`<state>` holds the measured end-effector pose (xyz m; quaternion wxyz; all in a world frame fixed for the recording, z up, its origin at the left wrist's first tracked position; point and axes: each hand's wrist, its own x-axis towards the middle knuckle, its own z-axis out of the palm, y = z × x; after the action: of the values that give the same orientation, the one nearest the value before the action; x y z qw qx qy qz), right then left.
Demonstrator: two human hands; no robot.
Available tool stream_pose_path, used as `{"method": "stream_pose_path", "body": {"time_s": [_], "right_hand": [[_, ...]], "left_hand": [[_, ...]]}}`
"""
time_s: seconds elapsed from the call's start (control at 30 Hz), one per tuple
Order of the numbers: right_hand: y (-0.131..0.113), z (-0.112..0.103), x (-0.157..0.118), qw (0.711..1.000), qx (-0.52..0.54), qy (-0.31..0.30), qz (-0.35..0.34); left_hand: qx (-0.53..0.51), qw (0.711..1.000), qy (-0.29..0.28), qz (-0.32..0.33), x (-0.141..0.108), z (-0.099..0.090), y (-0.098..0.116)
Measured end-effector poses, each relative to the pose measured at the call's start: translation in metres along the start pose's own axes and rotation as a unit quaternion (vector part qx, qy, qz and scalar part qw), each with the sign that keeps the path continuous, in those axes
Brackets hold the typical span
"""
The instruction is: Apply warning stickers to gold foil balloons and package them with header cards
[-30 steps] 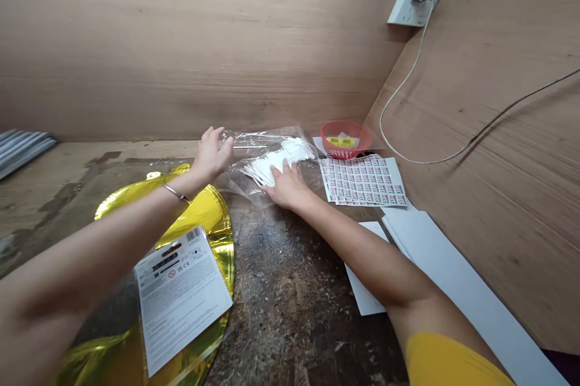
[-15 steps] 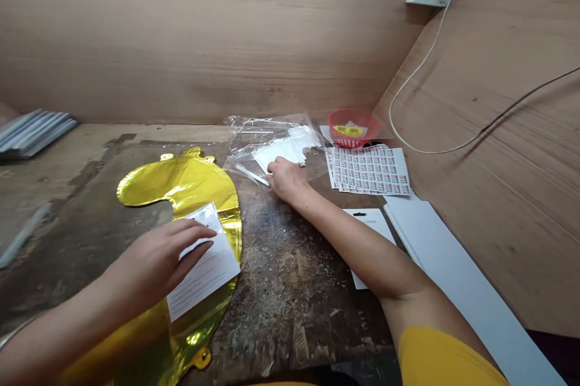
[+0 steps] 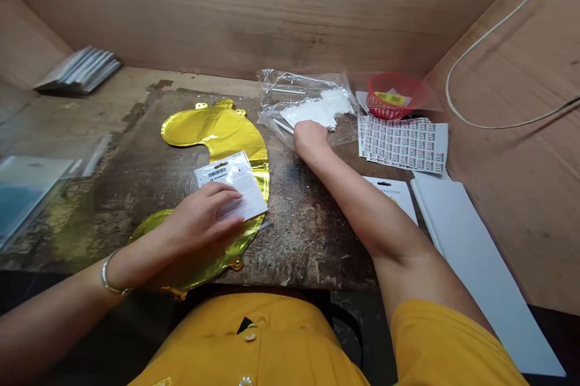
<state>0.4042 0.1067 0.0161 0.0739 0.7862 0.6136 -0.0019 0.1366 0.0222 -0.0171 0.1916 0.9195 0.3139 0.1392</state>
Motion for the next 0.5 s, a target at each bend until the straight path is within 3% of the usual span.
{"method": "stream_pose_path", "body": {"time_s": [0.1, 0.2, 0.27, 0.33, 0.4, 0.5], "right_hand": [[0.011, -0.014, -0.03, 1.0, -0.009, 0.027, 0.012], [0.027, -0.021, -0.087, 0.996, 0.018, 0.081, -0.011], [0.032, -0.018, -0.133, 0.972, 0.145, 0.161, -0.09], [0.03, -0.01, -0.175, 0.93, 0.281, 0.191, -0.142], [0.026, 0.0, -0.205, 0.903, 0.357, 0.188, -0.15], [0.023, 0.007, -0.228, 0.895, 0.395, 0.181, -0.106]], "left_hand": [[0.019, 1.0, 0.019, 0.015, 0.004, 0.008, 0.001], [0.04, 0.999, 0.02, 0.024, 0.006, 0.018, -0.002], [0.04, 0.999, 0.02, 0.022, 0.007, 0.022, -0.004], [0.036, 0.999, 0.02, 0.021, 0.008, 0.021, -0.003], [0.029, 0.999, 0.012, 0.019, 0.01, 0.016, -0.001], [0.015, 1.0, -0.014, -0.002, 0.014, 0.007, 0.003]]}}
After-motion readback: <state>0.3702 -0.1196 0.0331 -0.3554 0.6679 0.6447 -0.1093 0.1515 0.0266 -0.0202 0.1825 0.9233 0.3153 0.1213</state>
